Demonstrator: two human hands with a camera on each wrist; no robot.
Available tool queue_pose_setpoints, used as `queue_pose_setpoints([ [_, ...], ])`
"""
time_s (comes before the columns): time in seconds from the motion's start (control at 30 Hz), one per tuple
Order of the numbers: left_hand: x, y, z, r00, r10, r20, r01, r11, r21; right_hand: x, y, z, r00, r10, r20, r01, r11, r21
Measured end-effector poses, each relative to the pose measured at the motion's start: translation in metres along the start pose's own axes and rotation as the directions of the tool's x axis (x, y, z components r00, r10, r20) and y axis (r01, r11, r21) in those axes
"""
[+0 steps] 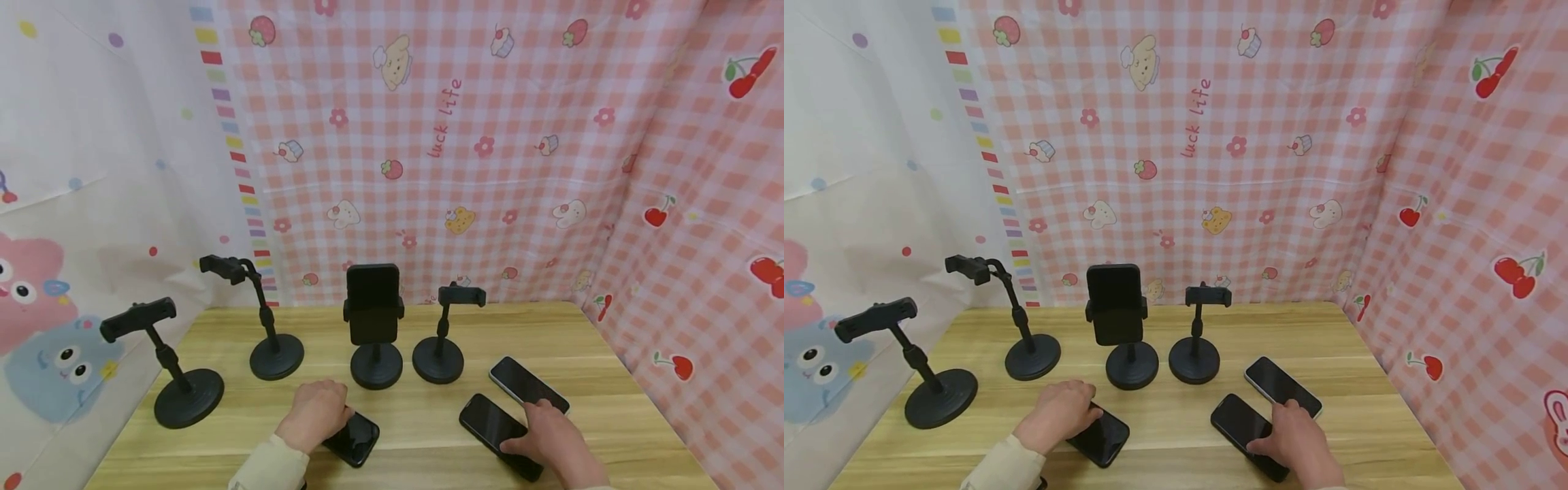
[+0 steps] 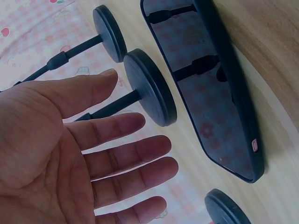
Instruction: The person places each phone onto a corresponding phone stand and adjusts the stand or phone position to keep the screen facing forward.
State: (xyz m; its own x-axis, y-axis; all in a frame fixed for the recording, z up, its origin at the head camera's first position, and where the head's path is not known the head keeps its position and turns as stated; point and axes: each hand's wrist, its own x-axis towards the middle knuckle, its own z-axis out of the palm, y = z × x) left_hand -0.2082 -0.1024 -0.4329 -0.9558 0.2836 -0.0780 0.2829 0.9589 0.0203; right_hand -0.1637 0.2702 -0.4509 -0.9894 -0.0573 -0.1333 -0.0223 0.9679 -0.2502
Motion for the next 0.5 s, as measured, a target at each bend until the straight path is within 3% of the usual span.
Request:
queue_pose_setpoints([
  [0.37, -0.003, 0.0, 0.002, 1.0, 0.007, -0.019, -0.007, 1.0, -0.031, -0.001, 0.002, 0.009, 0.996, 0.052, 0.067, -0.052, 0.999, 0.003],
  [0.5, -0.004, 0.0, 0.001, 1.0, 0.009, -0.023, -0.009, 1.0, -0.026, -0.005, 0.003, 0.013, 0.997, 0.062, 0.051, -0.063, 0.998, 0.013],
])
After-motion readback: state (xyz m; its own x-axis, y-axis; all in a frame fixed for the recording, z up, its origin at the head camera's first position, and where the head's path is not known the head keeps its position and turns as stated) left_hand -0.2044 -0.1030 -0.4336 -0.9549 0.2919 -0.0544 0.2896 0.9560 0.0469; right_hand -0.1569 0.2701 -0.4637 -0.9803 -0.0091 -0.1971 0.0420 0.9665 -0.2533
